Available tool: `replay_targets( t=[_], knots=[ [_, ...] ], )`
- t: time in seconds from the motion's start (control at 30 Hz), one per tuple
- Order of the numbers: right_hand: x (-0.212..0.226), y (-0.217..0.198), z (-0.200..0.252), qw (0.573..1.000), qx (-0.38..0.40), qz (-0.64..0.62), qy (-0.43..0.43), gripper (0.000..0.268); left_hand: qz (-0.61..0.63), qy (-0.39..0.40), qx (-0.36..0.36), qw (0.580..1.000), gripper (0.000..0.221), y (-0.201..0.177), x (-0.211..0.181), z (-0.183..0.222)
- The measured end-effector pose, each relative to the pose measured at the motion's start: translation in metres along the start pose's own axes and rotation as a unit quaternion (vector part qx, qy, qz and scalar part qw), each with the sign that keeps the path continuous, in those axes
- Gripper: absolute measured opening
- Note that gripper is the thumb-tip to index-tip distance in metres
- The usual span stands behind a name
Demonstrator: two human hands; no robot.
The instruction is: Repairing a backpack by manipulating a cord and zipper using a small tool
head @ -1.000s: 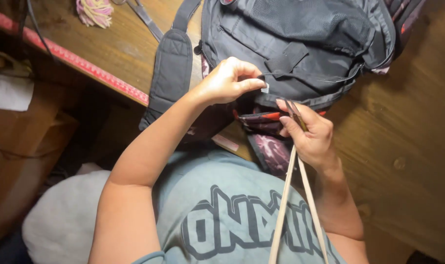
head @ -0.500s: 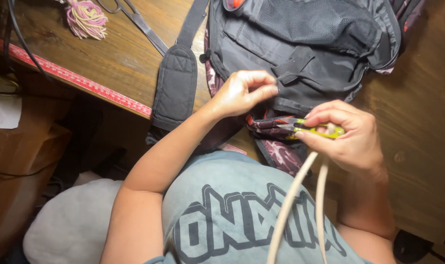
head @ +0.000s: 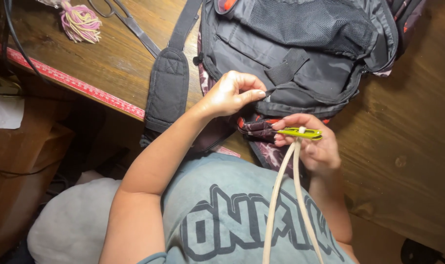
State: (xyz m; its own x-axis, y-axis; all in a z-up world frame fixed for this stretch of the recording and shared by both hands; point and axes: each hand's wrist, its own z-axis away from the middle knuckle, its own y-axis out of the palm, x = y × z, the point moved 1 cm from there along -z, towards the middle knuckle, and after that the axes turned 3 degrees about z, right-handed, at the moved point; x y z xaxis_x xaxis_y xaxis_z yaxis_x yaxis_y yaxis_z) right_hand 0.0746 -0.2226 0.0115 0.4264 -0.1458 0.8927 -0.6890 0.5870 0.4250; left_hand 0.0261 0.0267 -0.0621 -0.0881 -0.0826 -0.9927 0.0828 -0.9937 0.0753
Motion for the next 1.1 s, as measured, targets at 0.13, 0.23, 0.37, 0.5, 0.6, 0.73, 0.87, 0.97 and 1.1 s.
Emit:
replay_targets(
  t=[0.13, 0.23, 0.37, 0.5, 0.6, 0.73, 0.87, 0.97, 1.1],
  knots=[
    [-0.014, -0.028, 0.002, 0.998, -0.056, -0.008, -0.004, 0.058, -0.004, -0.017, 0.010, 1.000, 0.009, 0.002, 0.008, -0.004],
    [-0.050, -0.043, 0.000, 0.979, -0.128, 0.151, -0.039, 0.053, 0.030, -0.031, 0.009, 0.999, 0.009, 0.001, 0.012, -0.004],
    [-0.040, -0.023, -0.006, 0.896, -0.246, 0.316, -0.193, 0.038, 0.063, -0.054, 0.012, 0.997, 0.009, 0.002, 0.012, -0.005],
    [-0.001, 0.018, -0.027, 0.935, -0.202, 0.262, -0.126, 0.023, 0.037, -0.070, 0.052, 0.996, 0.017, 0.006, -0.008, -0.009],
    [0.006, 0.026, -0.036, 0.951, -0.190, 0.225, -0.099, 0.024, -0.008, -0.081, 0.072, 0.994, 0.013, 0.002, 0.017, -0.013],
    [0.006, 0.027, -0.035, 0.943, -0.205, 0.220, -0.141, 0.037, -0.003, -0.084, 0.064, 0.994, 0.012, 0.001, 0.013, -0.017],
    [0.014, 0.034, -0.027, 0.945, -0.219, 0.199, -0.140, 0.042, 0.022, -0.077, 0.042, 0.996, 0.013, 0.002, 0.015, -0.014],
    [0.009, 0.031, -0.037, 0.940, -0.229, 0.202, -0.153, 0.040, 0.053, -0.073, 0.038, 0.995, 0.013, -0.002, 0.012, -0.012],
    [-0.001, 0.023, -0.049, 0.946, -0.220, 0.194, -0.139, 0.035, 0.090, -0.068, 0.039, 0.993, 0.012, -0.004, 0.000, -0.008]
  ],
)
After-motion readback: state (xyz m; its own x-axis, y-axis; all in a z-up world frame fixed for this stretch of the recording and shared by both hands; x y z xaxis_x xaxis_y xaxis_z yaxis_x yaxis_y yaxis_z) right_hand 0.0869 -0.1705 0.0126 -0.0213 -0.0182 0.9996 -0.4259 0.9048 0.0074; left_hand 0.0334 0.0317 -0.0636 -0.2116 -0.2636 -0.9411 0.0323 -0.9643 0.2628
